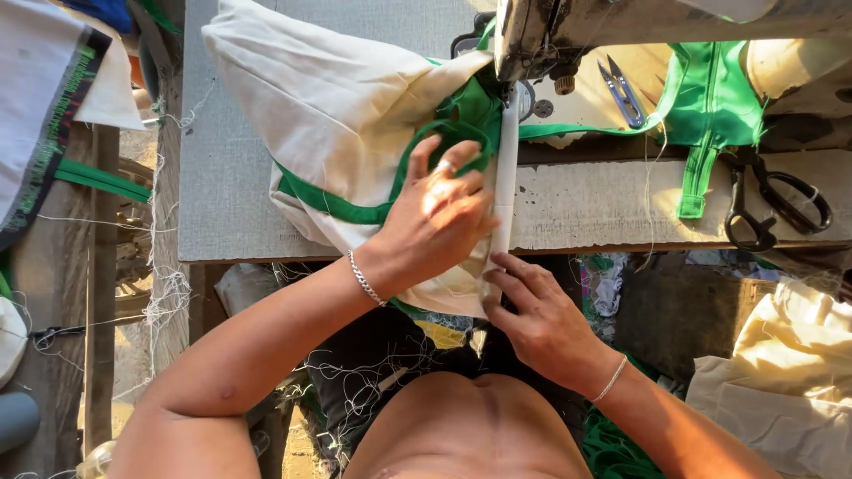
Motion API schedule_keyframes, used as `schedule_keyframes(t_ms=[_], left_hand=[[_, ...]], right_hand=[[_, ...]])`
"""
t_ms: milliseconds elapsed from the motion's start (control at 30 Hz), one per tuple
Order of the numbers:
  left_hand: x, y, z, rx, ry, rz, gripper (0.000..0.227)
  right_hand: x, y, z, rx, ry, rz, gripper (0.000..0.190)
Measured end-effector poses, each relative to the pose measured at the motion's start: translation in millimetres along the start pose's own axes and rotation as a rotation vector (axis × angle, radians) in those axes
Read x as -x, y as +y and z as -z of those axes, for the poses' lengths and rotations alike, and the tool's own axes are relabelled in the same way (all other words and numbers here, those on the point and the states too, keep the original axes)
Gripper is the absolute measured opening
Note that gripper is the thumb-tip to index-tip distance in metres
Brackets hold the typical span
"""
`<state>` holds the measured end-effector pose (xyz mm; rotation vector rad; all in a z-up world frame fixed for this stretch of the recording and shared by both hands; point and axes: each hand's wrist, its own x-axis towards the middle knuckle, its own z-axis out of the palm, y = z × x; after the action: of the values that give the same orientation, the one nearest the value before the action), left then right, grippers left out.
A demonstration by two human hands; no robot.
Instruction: Sewing a white canvas tote bag with green straps using an industrial sewing machine.
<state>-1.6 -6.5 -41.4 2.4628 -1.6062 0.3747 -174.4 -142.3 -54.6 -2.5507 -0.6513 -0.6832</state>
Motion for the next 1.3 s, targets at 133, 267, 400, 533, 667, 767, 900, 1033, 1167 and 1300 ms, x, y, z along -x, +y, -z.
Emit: schedule_keyframes(t_ms=[133, 267, 400, 533, 667, 767, 900, 1033, 1167, 1300], left_hand=[[-23, -16, -21, 0.094, 0.164, -0.138, 0.024], [-13, -36, -56, -0.121, 0.008, 0.016, 0.04], [-31, -35, -62, -0.066, 0.042, 0.09, 0.024], [-62, -35, -40, -0.155, -0.039, 0.166, 0.017], [-66, -34, -56, 0.1, 0.152, 0.083, 0.022], [-60, -27, -46, 0.211, 0.075, 0.106, 0.023], [-29, -27, -44, 0.295, 0.143, 0.092, 0.004], [-7, -27, -39, 0.061, 0.005, 0.008, 0.039], [-2, -33, -39, 0.028, 0.004, -0.087, 0.052], [0, -34, -31, 0.105, 0.067, -0.185, 0.042]], right_hand=[[5, -2, 1, 0.057, -0.053, -0.031, 0.004], [8, 1, 0, 0.061, -0.052, -0.032, 0.005], [9, -5, -1, 0.043, -0.033, -0.055, 0.004], [-1, -3, 8, -0.134, -0.125, -0.066, 0.01], [2, -7, 8, -0.215, 0.021, -0.104, 0.01], [4, -6, 5, -0.244, 0.112, -0.096, 0.007], [9, -4, 11, -0.25, 0.203, -0.105, 0.007], [11, -4, 5, -0.201, 0.176, -0.079, 0.007], [21, -4, -2, -0.059, -0.038, -0.058, 0.016], [20, -2, 3, -0.015, -0.07, -0.043, 0.013]])
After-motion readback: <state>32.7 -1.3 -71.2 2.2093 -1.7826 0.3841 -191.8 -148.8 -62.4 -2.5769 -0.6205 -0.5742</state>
